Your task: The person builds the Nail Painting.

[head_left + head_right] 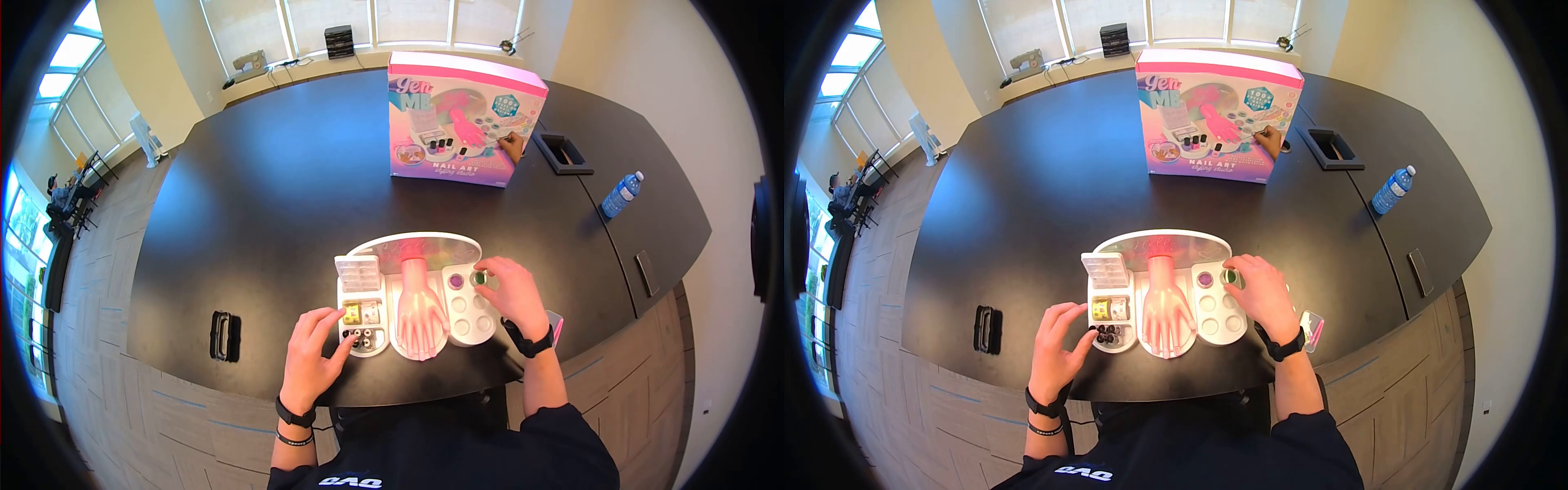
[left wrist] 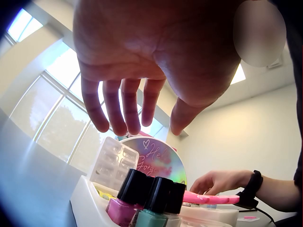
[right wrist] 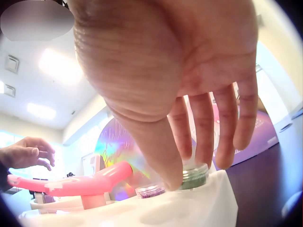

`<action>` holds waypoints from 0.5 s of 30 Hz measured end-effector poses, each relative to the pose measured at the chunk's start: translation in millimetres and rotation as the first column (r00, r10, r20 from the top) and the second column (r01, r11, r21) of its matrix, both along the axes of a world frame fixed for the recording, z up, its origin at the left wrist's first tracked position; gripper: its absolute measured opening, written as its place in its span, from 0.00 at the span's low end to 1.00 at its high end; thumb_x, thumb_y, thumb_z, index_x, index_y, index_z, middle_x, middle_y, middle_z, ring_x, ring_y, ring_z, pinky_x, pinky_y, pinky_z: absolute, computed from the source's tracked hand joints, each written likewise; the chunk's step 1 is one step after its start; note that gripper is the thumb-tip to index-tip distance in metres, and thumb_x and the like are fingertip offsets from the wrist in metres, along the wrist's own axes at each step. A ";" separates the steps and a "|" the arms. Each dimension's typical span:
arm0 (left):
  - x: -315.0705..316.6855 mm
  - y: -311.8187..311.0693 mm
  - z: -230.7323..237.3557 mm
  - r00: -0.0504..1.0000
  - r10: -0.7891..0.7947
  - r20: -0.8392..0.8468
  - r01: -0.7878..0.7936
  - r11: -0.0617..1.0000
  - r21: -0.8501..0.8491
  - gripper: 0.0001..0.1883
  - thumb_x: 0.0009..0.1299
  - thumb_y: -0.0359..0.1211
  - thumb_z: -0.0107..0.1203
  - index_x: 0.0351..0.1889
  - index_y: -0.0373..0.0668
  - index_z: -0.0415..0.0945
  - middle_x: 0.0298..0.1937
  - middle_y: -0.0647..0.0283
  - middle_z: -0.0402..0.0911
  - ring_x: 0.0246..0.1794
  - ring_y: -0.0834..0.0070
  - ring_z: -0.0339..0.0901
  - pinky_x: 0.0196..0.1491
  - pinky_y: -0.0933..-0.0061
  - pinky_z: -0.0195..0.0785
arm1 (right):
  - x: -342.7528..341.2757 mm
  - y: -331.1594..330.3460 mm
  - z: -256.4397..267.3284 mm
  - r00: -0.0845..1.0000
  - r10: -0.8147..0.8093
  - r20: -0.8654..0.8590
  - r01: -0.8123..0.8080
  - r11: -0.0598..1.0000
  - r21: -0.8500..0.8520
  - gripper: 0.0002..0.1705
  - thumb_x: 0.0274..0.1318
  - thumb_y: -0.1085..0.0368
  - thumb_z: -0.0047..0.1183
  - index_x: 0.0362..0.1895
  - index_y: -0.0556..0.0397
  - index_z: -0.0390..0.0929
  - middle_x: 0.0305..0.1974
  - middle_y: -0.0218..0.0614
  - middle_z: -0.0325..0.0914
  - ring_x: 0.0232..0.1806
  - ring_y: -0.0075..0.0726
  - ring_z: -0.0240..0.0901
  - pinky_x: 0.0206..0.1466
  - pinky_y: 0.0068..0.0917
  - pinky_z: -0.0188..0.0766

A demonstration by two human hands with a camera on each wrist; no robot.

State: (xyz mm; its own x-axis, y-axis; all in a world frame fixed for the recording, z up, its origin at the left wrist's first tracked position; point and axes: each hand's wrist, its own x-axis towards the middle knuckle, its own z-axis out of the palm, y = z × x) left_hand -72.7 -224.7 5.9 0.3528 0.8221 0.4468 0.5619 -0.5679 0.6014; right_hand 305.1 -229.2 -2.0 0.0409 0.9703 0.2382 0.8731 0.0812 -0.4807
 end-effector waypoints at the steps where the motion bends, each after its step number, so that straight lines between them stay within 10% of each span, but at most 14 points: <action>1: -0.5 -0.2 -0.3 1.000 0.001 -0.001 -0.001 1.000 -0.001 0.26 0.65 0.28 0.73 0.62 0.38 0.82 0.58 0.51 0.82 0.58 0.51 0.81 0.61 0.56 0.76 | -0.6 0.3 -0.7 1.000 -0.002 0.006 0.002 1.000 0.018 0.19 0.51 0.67 0.72 0.49 0.51 0.86 0.45 0.37 0.87 0.47 0.45 0.85 0.52 0.42 0.81; 15: -0.8 0.5 -1.1 1.000 0.003 0.000 -0.003 1.000 0.001 0.25 0.66 0.29 0.73 0.62 0.38 0.82 0.57 0.51 0.82 0.57 0.51 0.81 0.61 0.57 0.76 | -1.3 0.3 4.3 1.000 -0.015 0.008 0.016 0.999 -0.049 0.19 0.55 0.64 0.72 0.51 0.49 0.86 0.48 0.37 0.87 0.54 0.50 0.83 0.56 0.47 0.80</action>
State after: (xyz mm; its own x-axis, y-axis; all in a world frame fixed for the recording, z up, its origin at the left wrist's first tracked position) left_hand -73.5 -224.3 4.8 0.3500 0.8231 0.4473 0.5638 -0.5664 0.6011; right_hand 303.8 -228.9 2.3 0.0542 0.9802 0.1904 0.8778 0.0441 -0.4770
